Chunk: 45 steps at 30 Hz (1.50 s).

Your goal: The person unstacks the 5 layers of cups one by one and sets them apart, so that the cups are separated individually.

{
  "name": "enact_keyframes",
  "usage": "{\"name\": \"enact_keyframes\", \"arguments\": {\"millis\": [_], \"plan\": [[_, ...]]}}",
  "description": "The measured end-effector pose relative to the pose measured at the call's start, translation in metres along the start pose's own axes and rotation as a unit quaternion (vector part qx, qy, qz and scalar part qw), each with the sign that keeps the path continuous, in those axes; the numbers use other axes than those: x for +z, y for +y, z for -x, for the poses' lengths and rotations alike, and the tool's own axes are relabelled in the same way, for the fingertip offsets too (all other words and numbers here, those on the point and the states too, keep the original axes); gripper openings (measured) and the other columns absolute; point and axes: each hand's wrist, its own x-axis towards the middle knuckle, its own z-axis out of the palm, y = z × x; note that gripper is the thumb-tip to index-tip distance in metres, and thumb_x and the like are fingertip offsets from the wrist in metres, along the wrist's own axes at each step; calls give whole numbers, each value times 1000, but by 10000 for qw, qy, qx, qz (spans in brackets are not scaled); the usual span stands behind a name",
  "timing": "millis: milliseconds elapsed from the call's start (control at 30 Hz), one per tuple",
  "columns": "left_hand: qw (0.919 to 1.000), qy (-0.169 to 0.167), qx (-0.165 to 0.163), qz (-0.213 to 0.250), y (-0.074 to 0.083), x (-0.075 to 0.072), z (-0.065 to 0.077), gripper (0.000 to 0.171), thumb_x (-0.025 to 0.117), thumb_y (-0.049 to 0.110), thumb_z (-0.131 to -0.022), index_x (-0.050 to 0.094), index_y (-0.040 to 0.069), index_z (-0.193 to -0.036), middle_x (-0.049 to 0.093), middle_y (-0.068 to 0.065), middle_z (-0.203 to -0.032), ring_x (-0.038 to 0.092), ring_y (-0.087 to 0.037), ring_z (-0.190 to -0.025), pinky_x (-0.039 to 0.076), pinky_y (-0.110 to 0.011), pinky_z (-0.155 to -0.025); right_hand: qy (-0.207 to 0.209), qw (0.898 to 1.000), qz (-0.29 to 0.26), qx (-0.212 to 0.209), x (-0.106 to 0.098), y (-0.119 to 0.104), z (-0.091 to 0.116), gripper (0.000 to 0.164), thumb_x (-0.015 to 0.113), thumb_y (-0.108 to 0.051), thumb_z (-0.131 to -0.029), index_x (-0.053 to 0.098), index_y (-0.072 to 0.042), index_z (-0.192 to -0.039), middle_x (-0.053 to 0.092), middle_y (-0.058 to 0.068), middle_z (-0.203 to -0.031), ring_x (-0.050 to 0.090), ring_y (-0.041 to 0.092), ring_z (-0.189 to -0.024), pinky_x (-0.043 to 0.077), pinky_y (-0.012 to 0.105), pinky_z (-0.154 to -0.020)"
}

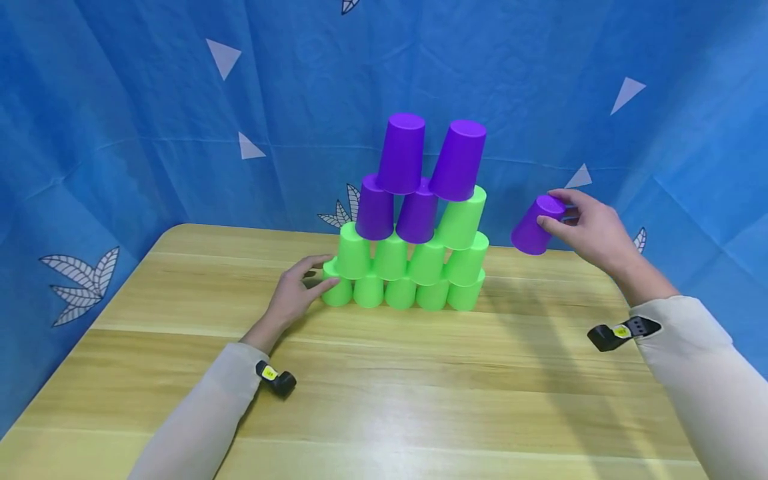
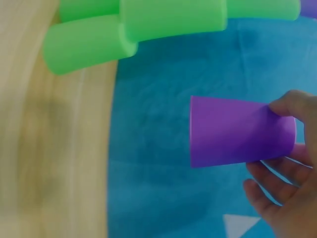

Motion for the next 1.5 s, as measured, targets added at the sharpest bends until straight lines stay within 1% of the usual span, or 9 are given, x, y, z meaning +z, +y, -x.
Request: {"name": "enact_keyframes", "arguments": {"millis": [200, 467, 667, 833, 1067, 1300, 1433, 1500], "plan": [[10000, 11, -29, 10, 2, -1, -1, 55, 72, 39, -89, 57, 15, -136, 58, -4, -135, 55, -27, -118, 47, -50, -102, -361, 9991, 41, 236, 17, 20, -3, 70, 59, -46, -96, 38, 0, -144, 53, 29, -129, 51, 46, -117, 50, 60, -86], [10000, 26, -27, -12, 3, 0, -2, 56, 72, 38, -89, 57, 13, -136, 58, -5, -134, 55, -27, -117, 46, -50, -102, -523, 9979, 150, 337, 41, 40, -4, 68, 63, -41, -95, 40, 3, -141, 55, 32, -126, 53, 47, -115, 51, 58, -85], [10000, 52, -37, -15, 4, -1, -2, 54, 73, 37, -89, 57, 15, -135, 58, -5, -133, 55, -28, -117, 46, -51, -102, -673, 9968, 106, 418, 61, 48, -8, 68, 65, -40, -94, 40, 3, -141, 55, 31, -126, 52, 48, -115, 51, 58, -86], [10000, 53, -50, -10, 6, -1, -2, 52, 74, 34, -89, 57, 15, -135, 58, -6, -134, 55, -28, -117, 47, -50, -102, -808, 9957, 145, 436, 72, 51, -12, 68, 65, -40, -94, 40, 3, -141, 54, 31, -127, 51, 48, -117, 52, 57, -87], [10000, 45, -63, 30, 8, -1, -3, 52, 74, 32, -88, 58, 16, -135, 58, -6, -134, 55, -29, -117, 48, -50, -101, -887, 9951, 321, 310, 81, 55, -15, 67, 66, -38, -94, 41, 4, -140, 54, 30, -129, 53, 47, -116, 52, 56, -87], [9999, 88, -74, -30, 5, -2, -1, 52, 74, 35, -88, 58, 17, -134, 59, -6, -133, 55, -28, -117, 47, -50, -101, -1032, 9940, 223, 289, 86, 50, -15, 69, 65, -41, -94, 40, 3, -141, 52, 30, -131, 52, 47, -118, 49, 58, -92], [9999, 48, -154, -1, 3, -1, 0, 54, 73, 39, -88, 57, 18, -135, 58, -4, -134, 55, -28, -118, 48, -50, -101, -1083, 9932, 346, 233, 83, 46, -14, 78, 65, -45, -93, 34, 4, -145, 46, 31, -138, 45, 48, -124, 43, 63, -98], [9998, 9, -201, 26, 2, 0, 1, 56, 72, 41, -88, 57, 19, -136, 57, -3, -135, 55, -27, -119, 48, -49, -101, -936, 9947, 389, 165, 77, 40, -15, 81, 63, -48, -93, 31, 4, -147, 41, 30, -143, 41, 49, -128, 39, 65, -101]]}}
